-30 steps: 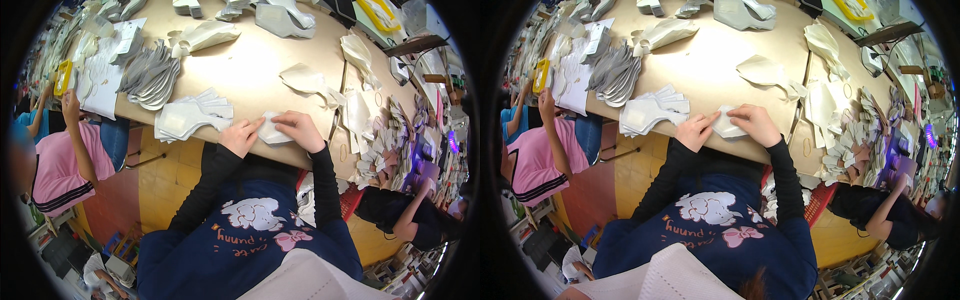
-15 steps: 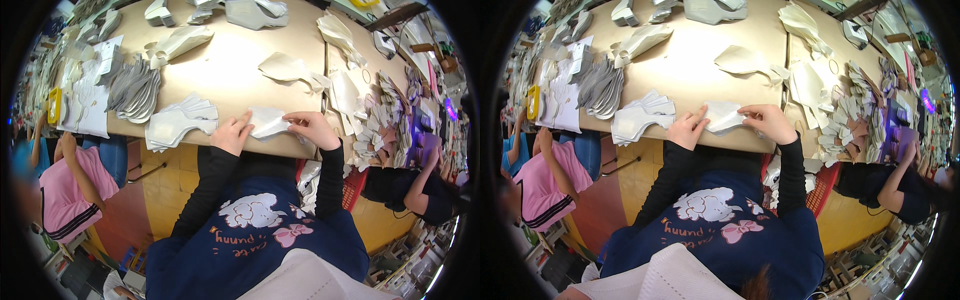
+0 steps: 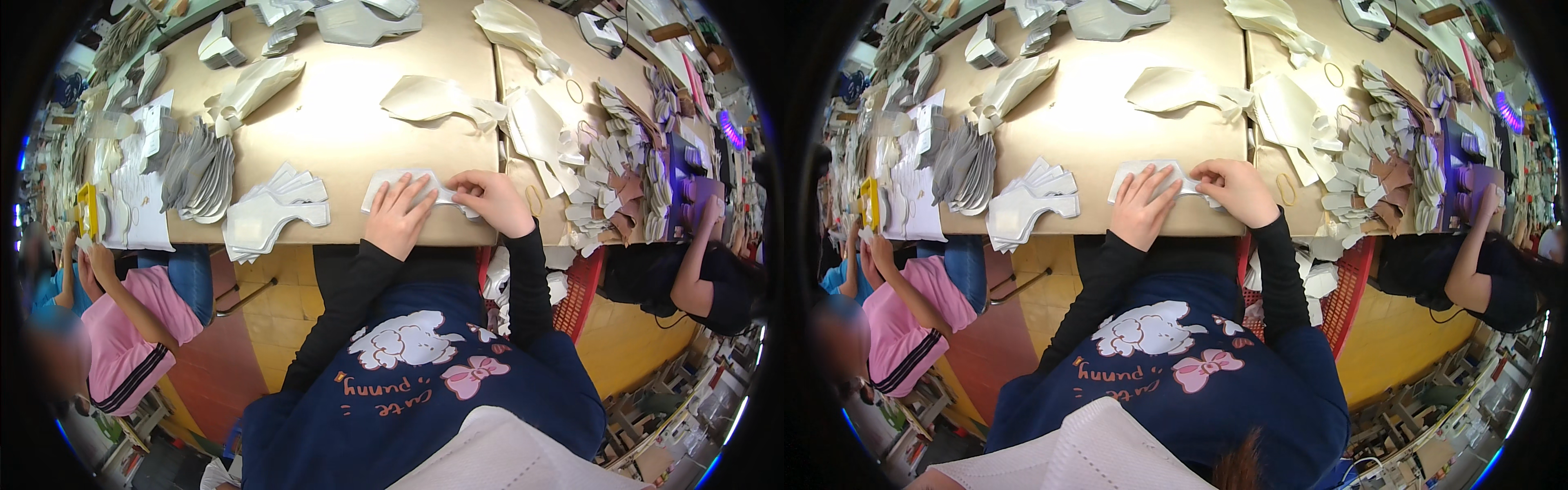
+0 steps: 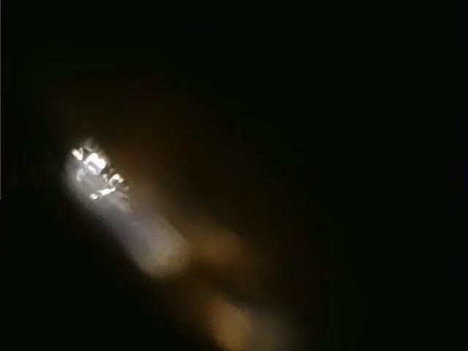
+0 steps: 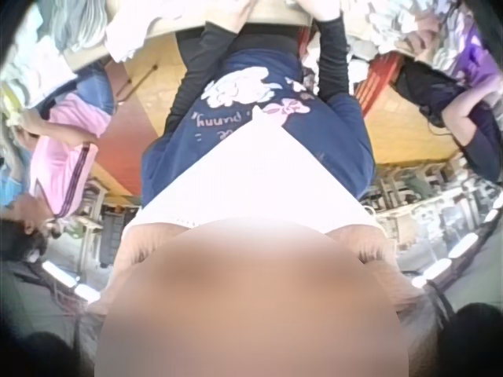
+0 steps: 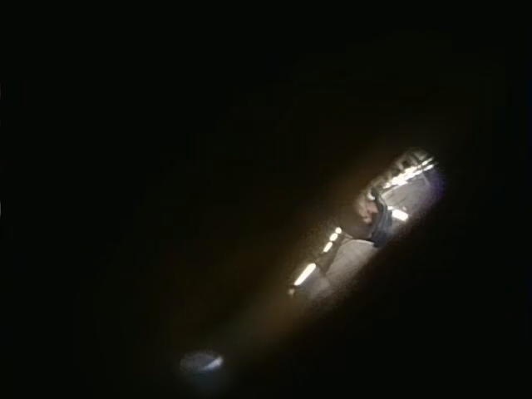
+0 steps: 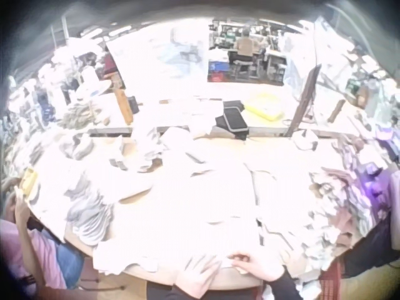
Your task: The person folds small white fabric pieces by hand on a worktable, aligns them, and stacks them into neat piles. They occasionally move stacks aside to access more pieces and continue folding.
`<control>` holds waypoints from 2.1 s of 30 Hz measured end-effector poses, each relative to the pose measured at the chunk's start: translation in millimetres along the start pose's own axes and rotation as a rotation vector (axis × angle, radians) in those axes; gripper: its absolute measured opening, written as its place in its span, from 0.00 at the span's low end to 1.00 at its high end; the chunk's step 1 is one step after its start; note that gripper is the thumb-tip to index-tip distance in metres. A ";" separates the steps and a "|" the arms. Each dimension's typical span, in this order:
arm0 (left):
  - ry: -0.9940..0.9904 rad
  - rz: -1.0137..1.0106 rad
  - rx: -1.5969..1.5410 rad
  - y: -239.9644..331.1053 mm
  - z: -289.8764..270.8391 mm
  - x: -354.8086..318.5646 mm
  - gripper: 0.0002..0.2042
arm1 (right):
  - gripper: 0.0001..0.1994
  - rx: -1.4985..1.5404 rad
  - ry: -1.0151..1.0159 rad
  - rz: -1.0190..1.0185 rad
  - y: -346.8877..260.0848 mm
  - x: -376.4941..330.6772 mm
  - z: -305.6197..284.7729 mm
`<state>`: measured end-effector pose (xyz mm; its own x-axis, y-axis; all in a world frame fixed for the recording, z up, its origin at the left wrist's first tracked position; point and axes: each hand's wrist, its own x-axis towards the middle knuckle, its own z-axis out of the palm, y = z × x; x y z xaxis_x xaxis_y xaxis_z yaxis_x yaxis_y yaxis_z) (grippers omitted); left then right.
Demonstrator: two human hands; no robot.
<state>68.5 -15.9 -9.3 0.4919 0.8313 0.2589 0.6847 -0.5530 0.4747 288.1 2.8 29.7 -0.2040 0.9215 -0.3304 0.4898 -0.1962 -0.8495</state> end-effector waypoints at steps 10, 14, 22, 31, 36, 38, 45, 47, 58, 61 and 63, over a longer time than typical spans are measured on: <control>-0.148 -0.001 0.251 13.2 5.6 3.8 0.26 | 0.13 0.102 0.164 0.014 14.7 -28.5 -12.7; -0.164 0.017 0.353 22.4 14.1 5.7 0.28 | 0.12 0.086 0.220 -0.031 16.5 -33.4 -11.4; -0.201 0.024 0.386 22.5 15.1 7.1 0.28 | 0.11 -0.015 0.355 -0.039 17.6 -39.2 -7.4; -0.198 0.023 0.398 23.2 14.9 8.2 0.27 | 0.33 -0.531 0.418 -0.245 23.3 -81.5 28.3; -0.195 0.029 0.395 21.6 16.4 5.8 0.27 | 0.33 -0.839 0.407 -0.067 37.8 -86.7 48.9; -0.200 0.015 0.368 21.3 17.1 5.6 0.29 | 0.34 -0.726 0.467 -0.040 38.8 -84.4 49.1; -0.242 -0.019 0.341 20.0 8.9 4.0 0.30 | 0.36 -0.794 0.362 -0.088 20.3 -75.3 56.9; -0.206 -0.110 0.004 13.2 2.2 -0.3 0.30 | 0.37 -0.828 0.370 -0.060 14.5 -71.6 58.6; -0.103 -0.161 -0.008 -11.4 7.7 -17.3 0.32 | 0.41 -0.778 0.312 -0.262 -7.3 -33.3 83.4; -0.086 -0.126 0.035 -11.6 6.9 -18.8 0.37 | 0.42 -0.848 0.245 -0.295 -8.4 -23.2 88.6; -0.148 -0.201 -0.070 -15.9 4.6 -17.3 0.42 | 0.42 -0.875 0.191 -0.315 -7.5 -15.3 90.2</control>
<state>51.5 -21.6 -25.2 0.4267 0.9039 0.0307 0.7403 -0.3685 0.5623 211.0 -40.0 4.1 -0.3308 0.9437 0.0006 0.9130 0.3202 -0.2530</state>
